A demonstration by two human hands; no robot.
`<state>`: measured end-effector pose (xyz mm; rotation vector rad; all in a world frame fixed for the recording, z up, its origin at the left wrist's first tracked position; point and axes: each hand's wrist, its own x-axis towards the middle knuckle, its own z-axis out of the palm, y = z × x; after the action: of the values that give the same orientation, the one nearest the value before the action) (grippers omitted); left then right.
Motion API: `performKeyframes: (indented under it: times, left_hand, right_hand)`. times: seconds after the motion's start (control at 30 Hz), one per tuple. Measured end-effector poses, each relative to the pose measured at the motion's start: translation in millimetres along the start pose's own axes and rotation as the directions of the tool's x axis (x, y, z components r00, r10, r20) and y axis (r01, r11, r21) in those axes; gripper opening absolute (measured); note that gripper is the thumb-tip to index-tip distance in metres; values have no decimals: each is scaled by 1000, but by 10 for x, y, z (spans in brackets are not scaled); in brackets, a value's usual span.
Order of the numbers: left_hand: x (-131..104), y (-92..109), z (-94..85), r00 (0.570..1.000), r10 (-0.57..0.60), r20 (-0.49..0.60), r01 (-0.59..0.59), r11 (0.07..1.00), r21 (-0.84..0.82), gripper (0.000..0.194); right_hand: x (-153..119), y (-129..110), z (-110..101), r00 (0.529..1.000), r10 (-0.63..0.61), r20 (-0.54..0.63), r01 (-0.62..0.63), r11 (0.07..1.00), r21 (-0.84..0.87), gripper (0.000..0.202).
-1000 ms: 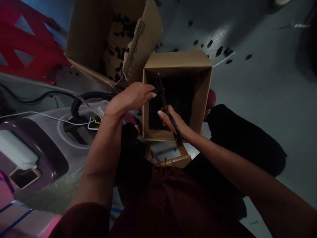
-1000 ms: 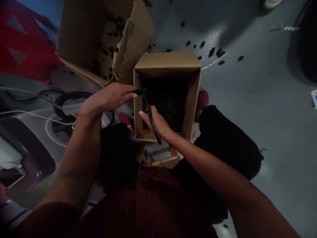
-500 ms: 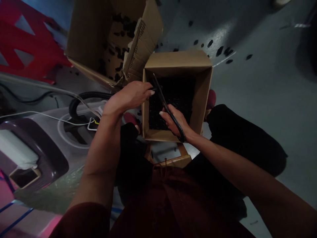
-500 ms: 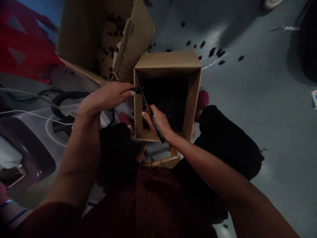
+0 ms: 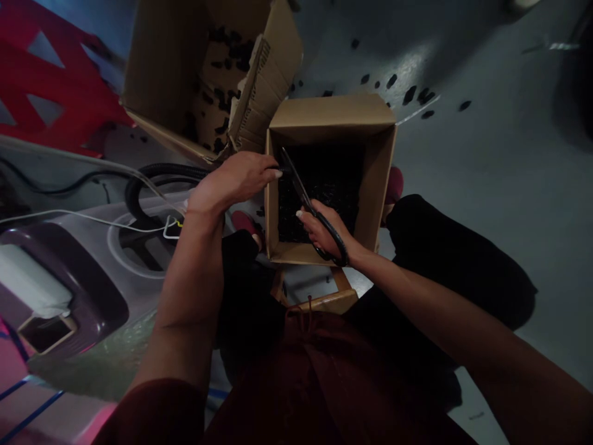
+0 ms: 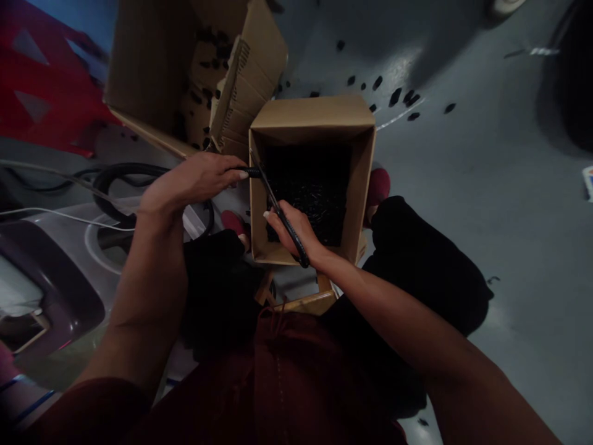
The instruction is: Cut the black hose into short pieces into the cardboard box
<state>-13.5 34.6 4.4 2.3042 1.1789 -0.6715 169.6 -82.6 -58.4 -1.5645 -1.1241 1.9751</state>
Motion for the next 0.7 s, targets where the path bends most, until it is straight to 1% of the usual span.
performKeyframes:
  times: [0.1,0.17,0.23,0.3,0.37,0.53,0.6,0.63,0.7]
  left_hand:
    - [18,23,-5,997,-73,-19,73,997,4,38]
    - [26,5,16,997,-70,-38,70,998,-3,37]
    - [25,-21,35,998,-44,-47,44,999,-6,37]
    - [17,-37,41,999,-10,-53,9,1000,-12,38]
    - [5,-38,36,998,2,-67,-4,1000,-27,39]
    - [-13,-26,38,991,-86,-104,82,995,-49,40]
    - [-13,-38,56,985,-112,-129,107,993,-43,40]
    - [-11,-49,67,983,-118,-142,113,993,-45,40]
    - [-7,-73,87,984,-91,-153,83,995,-59,40]
  right_hand:
    - [-12,-83,16,993,115,17,-116,985,124,21]
    - [-27,-161,19,979,204,18,-203,959,196,17]
    - [-40,-219,16,966,256,39,-258,939,230,15]
    - [-40,-226,14,956,284,76,-294,919,263,16]
    - [-18,-181,15,942,321,94,-334,885,325,17]
    - [101,-26,11,934,352,57,-335,810,482,21]
    - [132,-10,8,919,386,76,-367,774,515,23]
    - [136,-10,11,910,406,90,-390,758,523,24]
    - [120,-18,29,903,416,103,-405,748,525,25]
